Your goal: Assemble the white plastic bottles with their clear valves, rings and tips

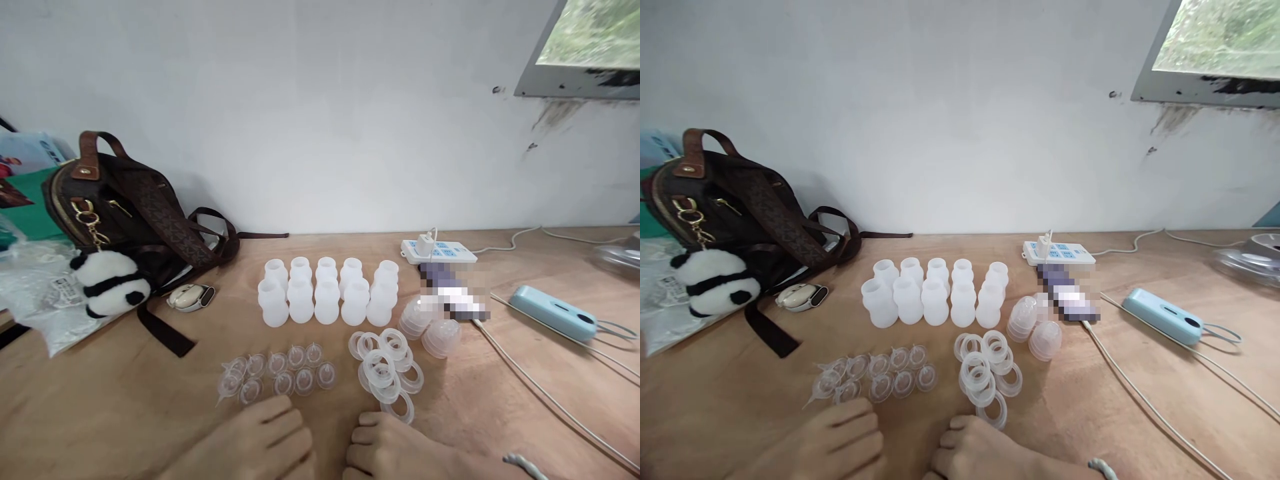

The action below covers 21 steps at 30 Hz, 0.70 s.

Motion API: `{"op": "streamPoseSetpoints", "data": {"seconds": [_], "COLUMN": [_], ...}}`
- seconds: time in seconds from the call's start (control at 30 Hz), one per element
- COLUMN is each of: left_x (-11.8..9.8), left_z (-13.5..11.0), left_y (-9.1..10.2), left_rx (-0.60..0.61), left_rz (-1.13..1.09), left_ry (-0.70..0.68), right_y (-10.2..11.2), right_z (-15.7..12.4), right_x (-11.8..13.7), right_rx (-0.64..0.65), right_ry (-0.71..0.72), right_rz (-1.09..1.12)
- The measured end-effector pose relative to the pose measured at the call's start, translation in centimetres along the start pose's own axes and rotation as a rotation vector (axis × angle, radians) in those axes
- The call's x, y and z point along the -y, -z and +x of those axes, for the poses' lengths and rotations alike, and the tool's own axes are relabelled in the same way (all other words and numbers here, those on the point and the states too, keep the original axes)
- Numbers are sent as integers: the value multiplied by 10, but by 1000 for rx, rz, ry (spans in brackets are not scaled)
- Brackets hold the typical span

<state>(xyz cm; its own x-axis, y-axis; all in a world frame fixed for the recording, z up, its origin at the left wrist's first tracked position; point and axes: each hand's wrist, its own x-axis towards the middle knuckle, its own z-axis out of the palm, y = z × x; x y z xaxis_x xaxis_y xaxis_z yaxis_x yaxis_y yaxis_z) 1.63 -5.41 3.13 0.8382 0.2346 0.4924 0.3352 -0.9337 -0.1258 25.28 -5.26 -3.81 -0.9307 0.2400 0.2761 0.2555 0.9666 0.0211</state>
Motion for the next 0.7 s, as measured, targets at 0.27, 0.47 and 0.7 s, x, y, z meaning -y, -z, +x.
{"op": "streamPoseSetpoints", "data": {"seconds": [0.27,0.47,0.7], "left_x": [31,35,46], "left_z": [-91,-141,-119], "left_y": [32,19,29], "left_rx": [-74,-30,-36], "left_rz": [284,250,187], "left_ry": [396,599,495], "right_y": [41,96,108], "right_z": [2,-6,-12], "right_x": [-4,-36,-56], "right_rx": [-174,-451,-80], "right_ry": [29,-193,-454], "right_rz": [-16,-145,-27]}}
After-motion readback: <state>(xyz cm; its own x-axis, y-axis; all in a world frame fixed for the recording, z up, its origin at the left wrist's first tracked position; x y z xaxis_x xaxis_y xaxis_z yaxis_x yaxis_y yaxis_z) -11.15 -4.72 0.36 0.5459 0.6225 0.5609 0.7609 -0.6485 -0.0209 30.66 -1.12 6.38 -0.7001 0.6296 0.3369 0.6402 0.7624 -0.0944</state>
